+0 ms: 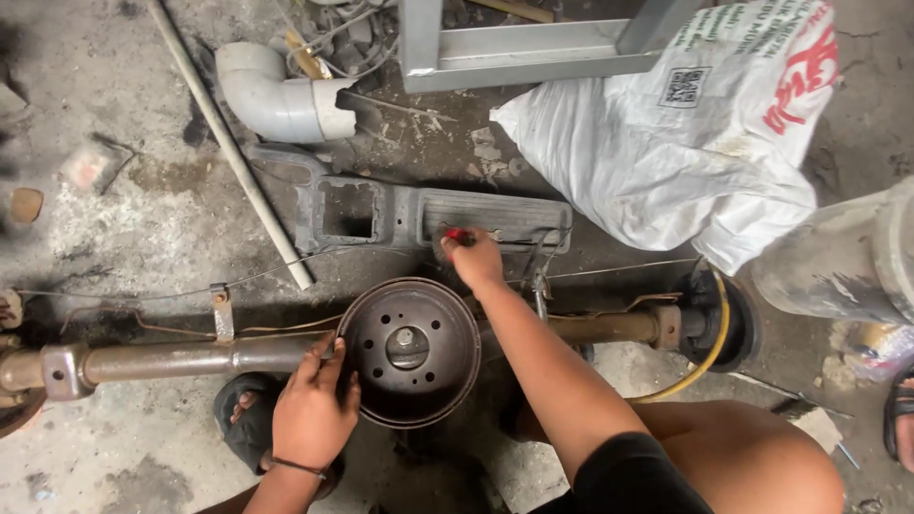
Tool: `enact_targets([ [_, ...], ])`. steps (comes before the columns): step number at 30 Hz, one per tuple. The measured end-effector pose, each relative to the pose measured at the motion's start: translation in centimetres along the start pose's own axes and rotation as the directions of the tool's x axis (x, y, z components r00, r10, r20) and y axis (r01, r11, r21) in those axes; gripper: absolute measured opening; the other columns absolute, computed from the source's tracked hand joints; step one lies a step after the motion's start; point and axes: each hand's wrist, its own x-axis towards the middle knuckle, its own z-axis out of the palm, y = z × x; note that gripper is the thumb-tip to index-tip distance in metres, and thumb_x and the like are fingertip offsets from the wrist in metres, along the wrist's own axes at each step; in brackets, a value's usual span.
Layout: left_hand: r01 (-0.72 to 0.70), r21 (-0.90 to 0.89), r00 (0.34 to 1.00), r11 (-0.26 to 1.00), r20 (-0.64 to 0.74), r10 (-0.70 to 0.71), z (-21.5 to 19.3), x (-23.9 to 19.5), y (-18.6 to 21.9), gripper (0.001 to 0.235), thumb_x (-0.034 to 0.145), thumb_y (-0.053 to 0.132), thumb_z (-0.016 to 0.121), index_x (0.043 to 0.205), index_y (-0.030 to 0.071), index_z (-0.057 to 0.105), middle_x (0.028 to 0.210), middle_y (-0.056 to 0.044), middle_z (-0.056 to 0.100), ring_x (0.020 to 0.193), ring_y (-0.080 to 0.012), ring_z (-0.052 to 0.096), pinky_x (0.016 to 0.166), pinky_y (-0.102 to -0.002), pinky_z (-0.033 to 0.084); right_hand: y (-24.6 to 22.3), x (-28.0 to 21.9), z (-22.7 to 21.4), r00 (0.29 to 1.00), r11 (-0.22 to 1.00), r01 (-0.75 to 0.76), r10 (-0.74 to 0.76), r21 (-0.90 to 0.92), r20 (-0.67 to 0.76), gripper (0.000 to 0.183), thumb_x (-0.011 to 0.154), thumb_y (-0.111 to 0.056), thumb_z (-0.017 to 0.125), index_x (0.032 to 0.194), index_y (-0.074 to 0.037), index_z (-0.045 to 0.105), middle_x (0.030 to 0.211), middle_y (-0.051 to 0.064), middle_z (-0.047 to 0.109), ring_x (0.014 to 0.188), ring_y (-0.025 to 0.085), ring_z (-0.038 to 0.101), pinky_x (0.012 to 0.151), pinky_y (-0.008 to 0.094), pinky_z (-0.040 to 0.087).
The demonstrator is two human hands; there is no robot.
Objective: The person cleans a brake drum using a wire brush and a red sanding disc. They rotate the drum to access different areas and switch between tools to remove rust and debris from the surface.
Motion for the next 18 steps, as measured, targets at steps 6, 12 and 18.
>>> enact_targets([
  [6,0.032,-0.09,0.999,0.995,0.027,-0.029,-0.5,0.6,0.0,0.046,0.084,0.021,0.068,0.128,0.007,0.068,0.142,-0.009,0.059,0.117,-0.0304,0.065,0.083,-0.046,0.061,0.0,5.9,1.3,0.997,0.997,-0.066,0.064,-0.034,-0.053,0.068,0.084,-0.044,0.074,0.144,-0.019,0.055,0.128,0.012,0.068,0.113,0.032,0.068,0.091,0.041,0.054],
  [12,0.024,-0.075,1.0,0.997,0.003,-0.024,-1.0,1.1,0.4,0.044,0.083,0.02,0.069,0.124,0.006,0.07,0.137,-0.007,0.063,0.108,-0.0292,0.069,0.081,-0.045,0.061,2.7,4.2,-1.2,0.965,0.966,0.253,-0.255,-0.047,-0.061,0.05,0.093,-0.033,0.068,0.142,-0.03,0.056,0.132,0.001,0.067,0.114,0.024,0.067,0.095,0.041,0.05],
  [18,0.021,-0.077,1.0,0.997,0.012,-0.02,-0.5,1.0,0.0,0.045,0.084,0.021,0.067,0.127,0.007,0.069,0.138,-0.009,0.063,0.114,-0.0291,0.067,0.083,-0.045,0.061,9.9,0.4,-7.7,0.776,0.982,-0.111,-0.009,-0.151,-0.631,0.041,0.096,-0.035,0.064,0.13,-0.013,0.057,0.132,0.019,0.044,0.126,0.043,0.044,0.098,0.058,0.044],
])
